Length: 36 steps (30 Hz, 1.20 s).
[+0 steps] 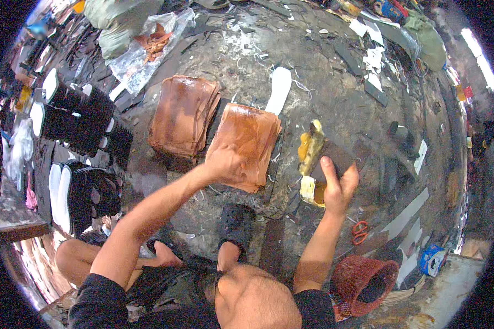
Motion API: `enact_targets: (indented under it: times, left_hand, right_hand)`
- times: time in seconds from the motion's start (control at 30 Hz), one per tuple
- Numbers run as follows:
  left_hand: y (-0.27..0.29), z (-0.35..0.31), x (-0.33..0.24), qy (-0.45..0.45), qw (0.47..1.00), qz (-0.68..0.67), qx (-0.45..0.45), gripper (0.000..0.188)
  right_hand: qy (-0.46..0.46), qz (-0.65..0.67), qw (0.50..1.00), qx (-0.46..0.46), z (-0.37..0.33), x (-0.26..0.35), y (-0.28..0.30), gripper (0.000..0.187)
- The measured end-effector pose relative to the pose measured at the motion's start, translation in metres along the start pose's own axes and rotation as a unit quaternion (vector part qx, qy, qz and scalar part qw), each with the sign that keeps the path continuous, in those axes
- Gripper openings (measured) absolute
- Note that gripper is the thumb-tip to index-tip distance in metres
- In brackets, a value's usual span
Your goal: The person sits on the floor and repeatedly applies a yellowish adhesive to rectangular brown leather pieces using a brush. They dip the brush into a yellow container and spread the substance across the surface of the leather, occasionally flipping the pieces to coat different sides.
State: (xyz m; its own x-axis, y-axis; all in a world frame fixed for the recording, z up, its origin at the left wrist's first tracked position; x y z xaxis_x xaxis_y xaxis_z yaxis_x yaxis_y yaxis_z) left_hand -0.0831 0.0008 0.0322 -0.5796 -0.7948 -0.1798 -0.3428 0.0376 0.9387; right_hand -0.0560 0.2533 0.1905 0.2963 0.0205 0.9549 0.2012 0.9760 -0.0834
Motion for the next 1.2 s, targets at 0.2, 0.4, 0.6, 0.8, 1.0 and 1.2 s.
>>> enact_targets:
  times: [0.2, 0.4, 0.6, 0.8, 1.0, 1.2]
  left_hand:
    - [0.007, 0.052, 0.116, 0.163, 0.978, -0.12, -0.058, 0.025]
    - [0.183, 0.005, 0.167, 0.229, 0.83, -0.035, -0.507, 0.016]
    - [0.197, -0.084, 0.143, 0.107, 0.86, 0.197, -0.458, 0.018]
    - [-0.005, -0.143, 0.138, 0.224, 0.914, 0.169, -0.293, 0.034]
    - [-0.058, -0.085, -0.006, 0.15, 0.917, -0.11, -0.354, 0.055]
    - [-0.074, -0.061, -0.035, 0.074, 0.968, -0.009, -0.241, 0.06]
  right_hand:
    - [-0.226, 0.05, 0.948, 0.218, -0.04, -0.075, -0.053, 0.032]
    - [-0.266, 0.083, 0.884, 0.376, -0.073, -0.155, -0.131, 0.035]
    - [-0.316, 0.258, 0.888, 0.214, -0.058, -0.128, -0.122, 0.038]
    - [-0.186, 0.156, 0.966, 0.088, -0.035, -0.099, -0.083, 0.029]
    - [-0.062, -0.079, 0.995, -0.012, 0.017, -0.108, -0.068, 0.042]
    - [-0.055, -0.174, 0.978, 0.102, 0.042, -0.136, -0.111, 0.031]
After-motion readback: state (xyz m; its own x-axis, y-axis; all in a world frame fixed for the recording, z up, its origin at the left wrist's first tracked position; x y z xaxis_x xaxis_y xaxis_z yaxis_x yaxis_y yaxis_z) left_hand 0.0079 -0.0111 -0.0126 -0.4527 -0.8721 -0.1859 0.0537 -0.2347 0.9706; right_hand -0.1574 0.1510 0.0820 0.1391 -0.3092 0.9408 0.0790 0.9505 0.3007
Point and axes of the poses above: each hand's wrist, its own z-axis towards the middle knuckle, its own y-axis out of the back of the hand, x = y × z, the point moved 4 cm from there along z, towards the middle knuckle, and after that the axes turned 13 degrees about z, right-handed, at the moved point
